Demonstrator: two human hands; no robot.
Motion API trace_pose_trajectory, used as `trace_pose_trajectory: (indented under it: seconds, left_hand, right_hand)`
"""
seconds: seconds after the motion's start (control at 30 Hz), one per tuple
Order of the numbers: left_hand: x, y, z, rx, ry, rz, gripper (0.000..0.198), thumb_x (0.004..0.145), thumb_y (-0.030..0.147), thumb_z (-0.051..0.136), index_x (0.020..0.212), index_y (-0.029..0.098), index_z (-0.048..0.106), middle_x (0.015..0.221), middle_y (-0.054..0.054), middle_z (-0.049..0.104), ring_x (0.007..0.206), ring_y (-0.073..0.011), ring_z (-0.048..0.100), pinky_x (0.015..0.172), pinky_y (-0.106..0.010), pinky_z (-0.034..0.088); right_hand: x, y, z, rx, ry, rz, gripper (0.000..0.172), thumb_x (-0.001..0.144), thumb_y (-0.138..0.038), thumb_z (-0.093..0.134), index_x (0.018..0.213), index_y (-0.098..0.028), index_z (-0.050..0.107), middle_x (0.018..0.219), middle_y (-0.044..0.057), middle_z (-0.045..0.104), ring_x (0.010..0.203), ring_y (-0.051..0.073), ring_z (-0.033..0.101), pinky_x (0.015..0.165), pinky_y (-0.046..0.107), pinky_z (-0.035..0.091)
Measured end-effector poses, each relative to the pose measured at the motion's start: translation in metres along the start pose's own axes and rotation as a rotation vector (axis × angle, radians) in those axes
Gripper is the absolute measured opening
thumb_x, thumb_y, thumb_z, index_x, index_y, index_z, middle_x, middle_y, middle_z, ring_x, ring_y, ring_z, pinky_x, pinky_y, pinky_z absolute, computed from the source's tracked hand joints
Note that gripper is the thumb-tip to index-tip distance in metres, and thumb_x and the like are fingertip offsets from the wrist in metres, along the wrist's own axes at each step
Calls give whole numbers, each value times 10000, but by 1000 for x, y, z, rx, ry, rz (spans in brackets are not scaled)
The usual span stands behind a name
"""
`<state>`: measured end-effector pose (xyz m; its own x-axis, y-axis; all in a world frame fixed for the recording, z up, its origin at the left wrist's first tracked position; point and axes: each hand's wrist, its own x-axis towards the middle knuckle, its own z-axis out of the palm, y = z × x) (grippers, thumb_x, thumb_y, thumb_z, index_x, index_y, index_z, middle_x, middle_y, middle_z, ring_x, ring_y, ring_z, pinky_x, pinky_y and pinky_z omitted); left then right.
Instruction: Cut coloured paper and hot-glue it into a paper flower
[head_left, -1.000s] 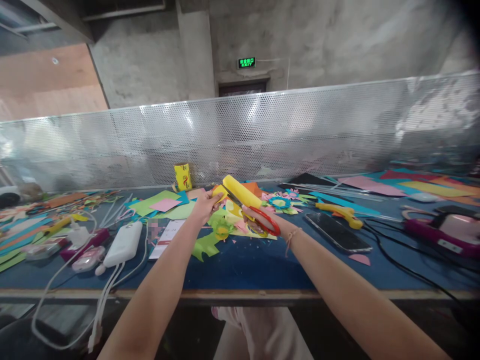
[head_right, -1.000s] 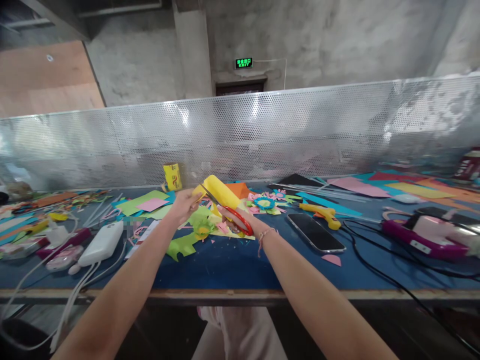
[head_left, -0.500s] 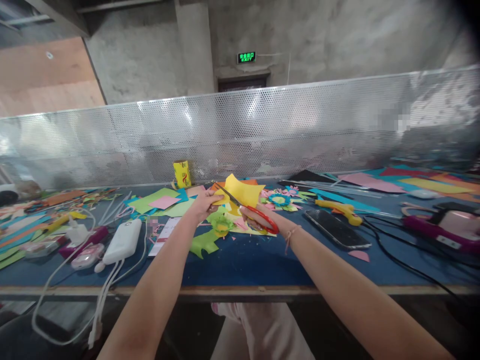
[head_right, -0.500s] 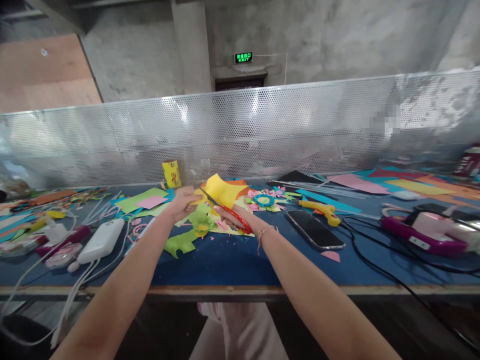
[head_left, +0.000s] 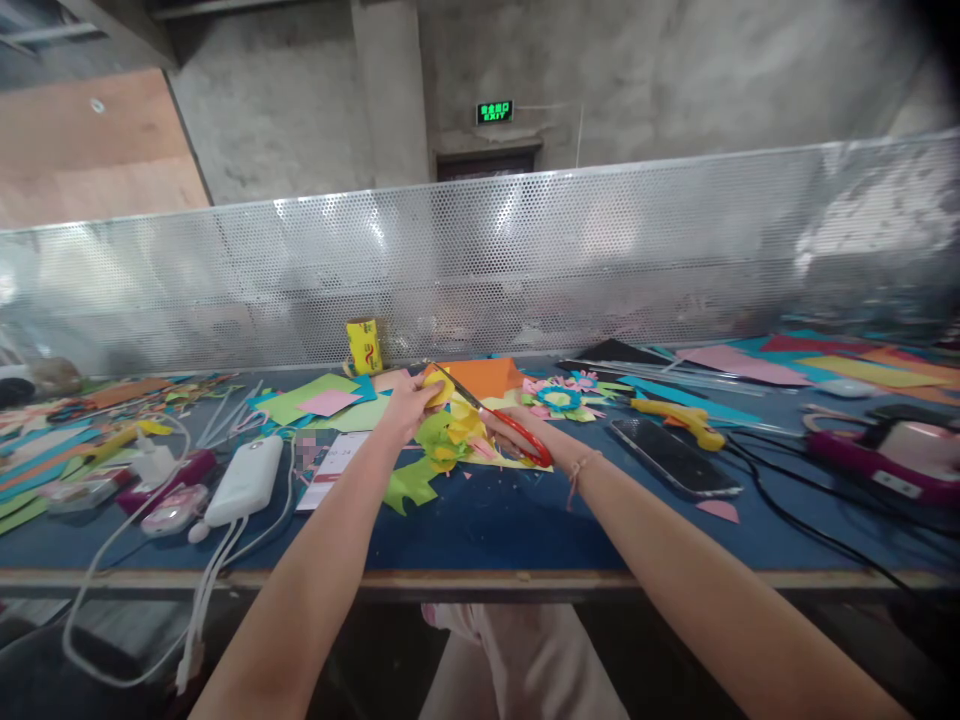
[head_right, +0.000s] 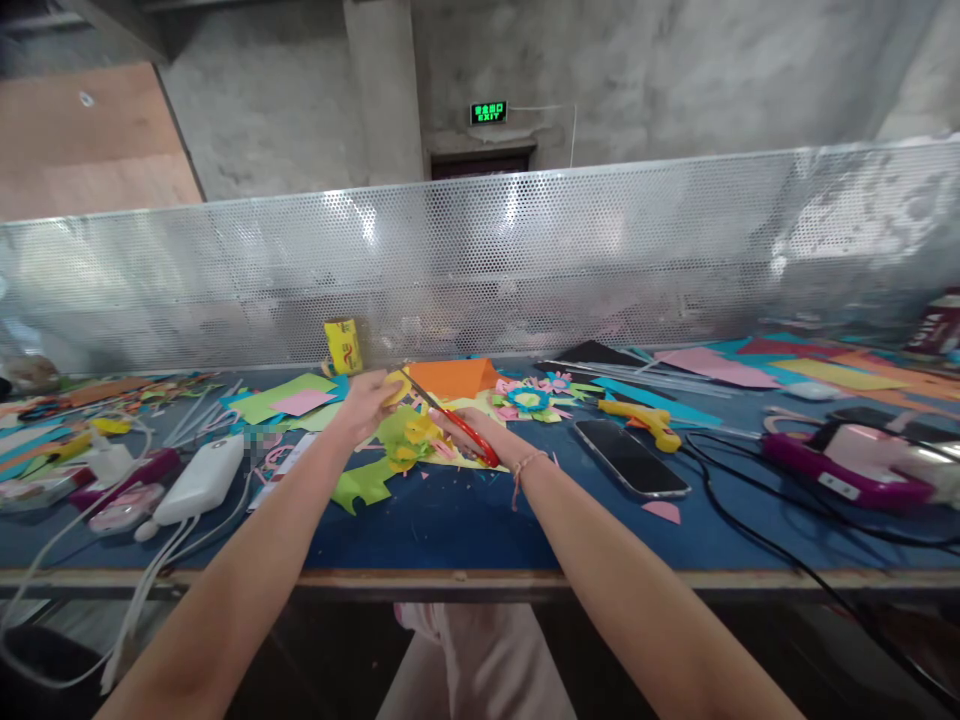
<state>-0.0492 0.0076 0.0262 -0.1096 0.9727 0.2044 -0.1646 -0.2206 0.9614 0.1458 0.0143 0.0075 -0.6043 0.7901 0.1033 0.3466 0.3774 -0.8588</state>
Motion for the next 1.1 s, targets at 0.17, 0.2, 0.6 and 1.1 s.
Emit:
trace_pose_trajectory:
  seconds: [0.17, 0.2, 0.6, 1.1]
  left_hand:
    - [1, 3, -5, -10, -63, 6, 208, 582, 222, 735, 612, 121, 555, 499, 41, 484, 402, -17, 394, 387, -138, 315]
    - [1, 3, -6, -14, -76, -4, 211, 574, 217, 740, 614, 119, 557, 493, 42, 478, 399, -15, 390, 381, -137, 303]
    - [6, -7, -11, 43, -160, -88, 182, 605, 180, 720, 732, 81, 635, 557, -8, 524, 466, -32, 430, 414, -159, 290]
    - [-1, 0, -8, 197, -79, -219, 78, 613, 93, 660, 553, 105, 613, 508, -22, 520, 460, -59, 433, 404, -180, 307]
  right_hand:
    - [-1, 3, -1, 61, -72, -45, 476, 803, -614, 350, 593, -192, 424, 401, -58, 346, 336, 70, 318, 371, 227, 256]
    - [-1, 4, -1, 61, -84, -57, 483, 809, -610, 339, 571, -196, 403, 401, -56, 344, 337, 71, 322, 372, 227, 256]
    - [-5, 2, 1, 19, -98, -47, 517, 812, -626, 321, 529, -194, 343, 375, -45, 349, 335, 62, 326, 368, 207, 270]
    - [15, 22, -11, -737, 295, -89, 447, 669, -629, 539, 589, -198, 454, 569, 33, 512, 543, 142, 470, 479, 241, 265]
